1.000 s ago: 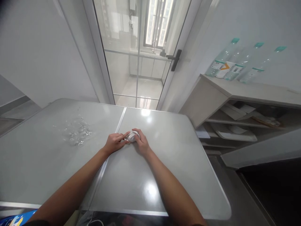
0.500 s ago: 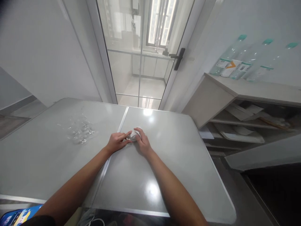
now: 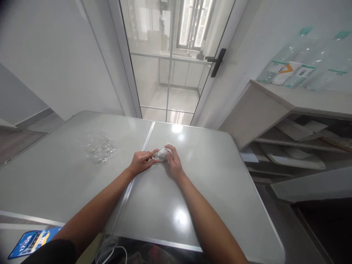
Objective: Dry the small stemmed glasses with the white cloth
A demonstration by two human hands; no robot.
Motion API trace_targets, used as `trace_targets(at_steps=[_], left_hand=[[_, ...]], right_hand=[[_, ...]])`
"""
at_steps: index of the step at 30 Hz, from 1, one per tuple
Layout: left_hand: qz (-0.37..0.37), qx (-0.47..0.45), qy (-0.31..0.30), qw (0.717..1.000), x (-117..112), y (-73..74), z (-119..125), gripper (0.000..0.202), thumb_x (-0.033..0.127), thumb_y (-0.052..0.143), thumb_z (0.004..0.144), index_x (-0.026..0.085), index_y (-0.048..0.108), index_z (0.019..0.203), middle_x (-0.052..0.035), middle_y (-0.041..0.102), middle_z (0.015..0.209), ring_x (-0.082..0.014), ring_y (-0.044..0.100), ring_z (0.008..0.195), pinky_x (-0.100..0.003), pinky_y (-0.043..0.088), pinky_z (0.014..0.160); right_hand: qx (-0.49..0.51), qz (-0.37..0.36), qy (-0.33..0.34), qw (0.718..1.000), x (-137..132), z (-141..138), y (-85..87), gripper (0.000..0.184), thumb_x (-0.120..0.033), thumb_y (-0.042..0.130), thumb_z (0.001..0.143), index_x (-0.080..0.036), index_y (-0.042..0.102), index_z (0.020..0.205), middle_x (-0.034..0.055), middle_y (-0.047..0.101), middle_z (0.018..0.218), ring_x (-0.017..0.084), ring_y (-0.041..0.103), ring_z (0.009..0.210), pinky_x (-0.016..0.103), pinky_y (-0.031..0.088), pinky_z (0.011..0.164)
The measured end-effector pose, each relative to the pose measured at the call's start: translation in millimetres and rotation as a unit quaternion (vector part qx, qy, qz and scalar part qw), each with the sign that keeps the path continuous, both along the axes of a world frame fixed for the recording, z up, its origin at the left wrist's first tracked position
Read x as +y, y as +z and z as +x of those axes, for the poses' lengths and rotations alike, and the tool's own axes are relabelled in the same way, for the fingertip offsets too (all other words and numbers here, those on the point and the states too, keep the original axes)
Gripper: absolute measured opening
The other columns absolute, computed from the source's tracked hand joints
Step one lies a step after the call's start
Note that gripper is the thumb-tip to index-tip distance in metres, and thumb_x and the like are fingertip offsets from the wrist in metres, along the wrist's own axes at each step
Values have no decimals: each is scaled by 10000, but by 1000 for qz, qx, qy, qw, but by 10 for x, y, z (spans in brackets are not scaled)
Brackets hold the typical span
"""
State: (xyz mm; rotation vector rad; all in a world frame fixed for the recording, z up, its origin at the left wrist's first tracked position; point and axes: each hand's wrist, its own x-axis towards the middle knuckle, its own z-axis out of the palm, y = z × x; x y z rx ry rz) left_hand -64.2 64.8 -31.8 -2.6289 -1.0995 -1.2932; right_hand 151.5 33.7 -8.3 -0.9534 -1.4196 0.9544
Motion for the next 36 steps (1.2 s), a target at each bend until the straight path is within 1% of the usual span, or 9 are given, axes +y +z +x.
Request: trace_targets(at_steps=[2,5,10,15,18,21,25,30,36], left_hand=[[4,15,1,1000,-2,-10,-5,521,534,661,917,273,641,1368,13,713,676,-100,610,570,-224,412,608],[11,25,2,1000,0,-16,-7,514,548,671,904,269,666,1336,9,716,668,-104,614,569,-228,409,608],[13,9,8,1000,2,1,3,486,546,695,886,270,699,1286,18,717,663,-96,600,547,-227,400,591],[3,-2,15,1000,-13,20,12,504,559,679,893,259,690,1298,28,689,622,-93,579,526,-219,406,588],[2,12,19,1000,-23,30,10,510,558,680,893,261,685,1308,15,708,640,-101,601,538,-225,408,591],[-4,19,21,1000,-26,37,10,500,570,706,866,262,716,1259,8,728,675,-104,616,548,-231,412,589],[-35,6,39,999,-18,49,18,501,590,724,839,271,730,1226,19,724,682,-106,610,543,-234,430,601],[-59,-3,40,997,-15,77,29,458,486,686,909,268,660,1311,13,742,751,-128,651,624,-246,470,664],[-78,0,37,996,-49,103,50,321,393,685,920,231,645,1195,-5,767,812,-146,680,637,-255,465,622]], right_hand=[[-25,13,28,999,11,-17,-23,378,-533,485,1000,-301,601,1274,62,578,1327,264,501,1259,432,334,1122],[-35,-1,47,998,35,-9,-30,361,-519,466,1010,-284,612,1242,57,615,1226,248,560,1131,405,388,1048],[28,-48,9,998,36,63,33,345,-534,475,997,-243,637,1086,47,624,1048,220,569,927,347,446,893],[43,-27,-46,998,3,36,34,395,-566,448,998,-265,615,1193,61,613,1184,248,561,1097,395,406,1030],[-10,7,9,1000,5,-1,9,387,-550,491,988,-277,628,1226,62,604,1275,262,533,1211,416,356,1102],[-19,-7,53,998,28,13,-1,356,-525,528,976,-254,651,1171,55,635,1183,247,581,1093,385,420,1016],[46,-49,6,998,76,66,-29,279,-479,610,940,-235,642,1072,39,628,1064,200,577,907,315,460,858],[149,-80,-54,984,103,68,-72,287,-460,604,950,-259,589,1154,22,619,981,181,570,842,288,463,782],[21,-33,32,999,28,79,38,371,-516,480,1004,-280,631,1248,51,610,1240,240,549,1162,347,412,1019]])
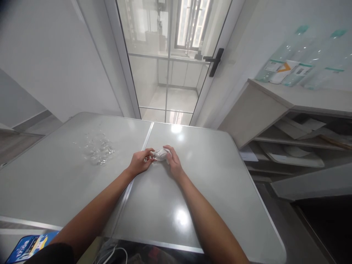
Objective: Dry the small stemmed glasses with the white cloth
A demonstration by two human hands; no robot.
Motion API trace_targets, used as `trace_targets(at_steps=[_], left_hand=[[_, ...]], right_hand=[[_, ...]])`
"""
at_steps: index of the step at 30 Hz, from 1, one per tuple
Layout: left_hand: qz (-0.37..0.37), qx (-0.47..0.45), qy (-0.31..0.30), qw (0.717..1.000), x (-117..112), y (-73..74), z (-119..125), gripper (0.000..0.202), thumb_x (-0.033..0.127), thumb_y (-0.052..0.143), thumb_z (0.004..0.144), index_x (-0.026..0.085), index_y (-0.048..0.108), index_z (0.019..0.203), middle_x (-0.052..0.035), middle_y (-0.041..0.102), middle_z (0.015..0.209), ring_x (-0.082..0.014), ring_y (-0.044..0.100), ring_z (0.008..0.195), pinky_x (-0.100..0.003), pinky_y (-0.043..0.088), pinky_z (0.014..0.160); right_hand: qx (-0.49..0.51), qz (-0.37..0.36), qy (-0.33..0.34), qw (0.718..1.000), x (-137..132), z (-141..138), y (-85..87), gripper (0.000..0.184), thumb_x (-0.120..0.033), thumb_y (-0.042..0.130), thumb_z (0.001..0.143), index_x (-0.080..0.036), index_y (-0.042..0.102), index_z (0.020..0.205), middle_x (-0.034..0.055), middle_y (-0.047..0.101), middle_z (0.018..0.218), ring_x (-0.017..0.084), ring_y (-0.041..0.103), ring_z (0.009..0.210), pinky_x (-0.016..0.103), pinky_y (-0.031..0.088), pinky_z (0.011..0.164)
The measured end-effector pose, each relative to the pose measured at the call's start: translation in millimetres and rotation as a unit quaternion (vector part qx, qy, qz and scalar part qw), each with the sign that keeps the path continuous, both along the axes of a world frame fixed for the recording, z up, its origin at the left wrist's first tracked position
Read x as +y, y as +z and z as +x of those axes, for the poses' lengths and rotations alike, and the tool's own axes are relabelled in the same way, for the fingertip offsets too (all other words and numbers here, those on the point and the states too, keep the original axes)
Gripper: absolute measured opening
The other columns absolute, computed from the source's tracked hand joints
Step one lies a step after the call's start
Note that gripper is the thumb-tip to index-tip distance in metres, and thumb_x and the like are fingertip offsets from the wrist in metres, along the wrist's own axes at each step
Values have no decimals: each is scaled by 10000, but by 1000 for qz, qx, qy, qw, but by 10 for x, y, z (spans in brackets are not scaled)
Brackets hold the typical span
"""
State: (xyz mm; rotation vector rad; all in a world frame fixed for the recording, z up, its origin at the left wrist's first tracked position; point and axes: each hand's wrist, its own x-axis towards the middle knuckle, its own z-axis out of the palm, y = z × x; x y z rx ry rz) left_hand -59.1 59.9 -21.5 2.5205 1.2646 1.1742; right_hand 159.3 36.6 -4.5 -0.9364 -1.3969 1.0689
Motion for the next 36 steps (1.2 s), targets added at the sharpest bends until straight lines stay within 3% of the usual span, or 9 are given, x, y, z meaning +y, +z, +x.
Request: trace_targets(at_steps=[3,10,15,19,23,27,29,33,36], left_hand=[[24,8,-8,1000,-5,1,-6,276,402,676,927,222,677,1136,-3,752,751,-142,673,613,-255,468,629],[47,-7,-24,999,12,-50,-19,262,429,680,922,228,711,1087,19,726,667,-114,627,531,-235,478,600],[48,2,-10,999,7,-51,-18,239,391,671,932,218,712,1091,21,700,634,-126,626,534,-246,469,600],[39,12,-14,999,1,-29,-17,226,379,691,916,226,706,1082,18,720,688,-129,635,557,-253,464,612],[33,-8,-24,999,-1,-12,-18,239,382,701,913,238,679,1102,29,720,714,-114,623,555,-241,463,611],[7,-83,-47,995,-13,-4,-22,274,369,718,899,232,603,1107,28,705,751,-102,608,565,-228,486,610],[-17,-92,-76,993,-24,-9,-19,257,367,723,891,225,570,1041,24,683,753,-102,604,571,-227,489,603],[-37,-61,-130,989,-36,-31,-7,227,339,711,887,220,524,939,20,641,726,-120,611,597,-242,486,604],[-68,-93,-141,983,-37,-41,0,305,340,738,857,229,467,940,24,648,743,-118,598,588,-239,486,588]], right_hand=[[-41,31,15,999,-8,11,8,381,-515,431,1024,-265,643,1219,50,624,1211,239,573,1112,353,407,1019],[-85,21,-76,993,47,18,-90,385,-513,411,1030,-252,624,1215,56,641,1189,226,595,1068,374,417,1031],[-36,19,0,999,37,66,-15,391,-515,457,1015,-299,619,1298,41,586,1351,244,499,1301,384,318,1154],[-2,-3,42,999,27,91,6,332,-503,568,967,-267,681,1170,38,663,1142,231,605,1064,349,443,1004],[97,-38,-33,994,50,76,-66,400,-441,744,855,-252,647,1195,15,680,989,193,627,893,313,507,869],[297,-68,-126,944,101,18,-111,399,-439,702,891,-255,615,1234,28,702,1125,195,658,1036,361,509,972],[339,-102,-87,931,99,-22,-96,333,-453,696,894,-229,661,1139,43,722,1127,213,669,1062,379,514,984],[334,-199,108,915,25,-90,-26,383,-535,600,936,-218,698,1126,80,732,1189,272,673,1117,425,546,948],[333,-240,159,898,-2,-102,4,365,-509,562,957,-229,702,1145,64,758,1119,277,679,1118,433,553,942]])
